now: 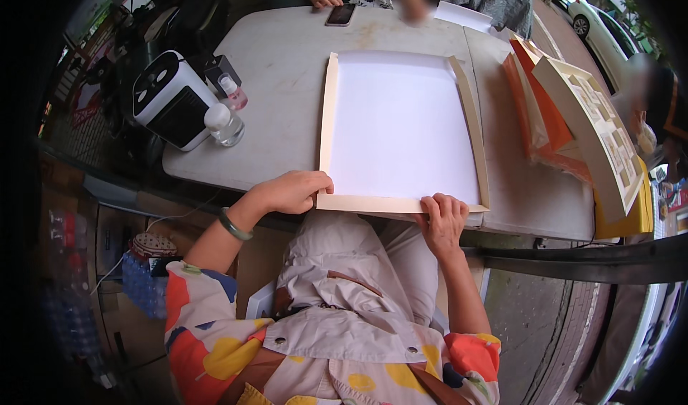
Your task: The person assembles a wooden picture frame by placing a white backing sheet inside the frame and securing it. They then insert a floral-patterned artwork into the frame and close it with a decorative lid.
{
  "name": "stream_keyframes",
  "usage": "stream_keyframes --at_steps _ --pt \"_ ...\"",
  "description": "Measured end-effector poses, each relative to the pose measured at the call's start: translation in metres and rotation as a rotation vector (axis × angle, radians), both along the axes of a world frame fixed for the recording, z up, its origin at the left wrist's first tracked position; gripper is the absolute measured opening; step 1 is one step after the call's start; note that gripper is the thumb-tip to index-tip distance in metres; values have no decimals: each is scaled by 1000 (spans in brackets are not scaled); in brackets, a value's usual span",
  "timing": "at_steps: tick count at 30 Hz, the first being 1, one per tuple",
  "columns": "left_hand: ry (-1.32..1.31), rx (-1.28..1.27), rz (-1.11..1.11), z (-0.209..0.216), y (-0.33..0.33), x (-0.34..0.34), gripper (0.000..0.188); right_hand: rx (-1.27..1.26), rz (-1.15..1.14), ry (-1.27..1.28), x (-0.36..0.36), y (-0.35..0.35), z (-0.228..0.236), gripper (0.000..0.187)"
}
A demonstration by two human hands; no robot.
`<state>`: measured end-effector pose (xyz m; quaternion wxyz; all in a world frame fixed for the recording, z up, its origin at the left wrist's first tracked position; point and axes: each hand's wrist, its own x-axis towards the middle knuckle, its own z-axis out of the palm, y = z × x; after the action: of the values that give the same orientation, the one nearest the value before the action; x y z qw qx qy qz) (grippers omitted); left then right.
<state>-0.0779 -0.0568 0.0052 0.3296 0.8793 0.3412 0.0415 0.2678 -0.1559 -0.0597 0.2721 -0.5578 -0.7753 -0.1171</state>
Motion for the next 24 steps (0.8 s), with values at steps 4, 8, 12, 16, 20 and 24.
stream_keyframes --at_steps 4,8,12,16,20,24 --pt "-38 393 -16 2 21 8 16 14 4 -7 1 0 0 49" --pt "90 631 -133 -21 43 23 8 19 0 -8 0 1 -1 50" --pt "73 711 -132 -33 51 27 8 36 5 6 -2 1 0 51" --pt "-26 629 -137 -42 52 27 15 7 18 -3 4 -1 -1 48" --pt "-63 554 -128 -49 44 28 21 16 49 -26 11 -1 -6 44" --pt "-106 607 -116 -50 36 25 27 39 73 -32 11 -1 -7 43"
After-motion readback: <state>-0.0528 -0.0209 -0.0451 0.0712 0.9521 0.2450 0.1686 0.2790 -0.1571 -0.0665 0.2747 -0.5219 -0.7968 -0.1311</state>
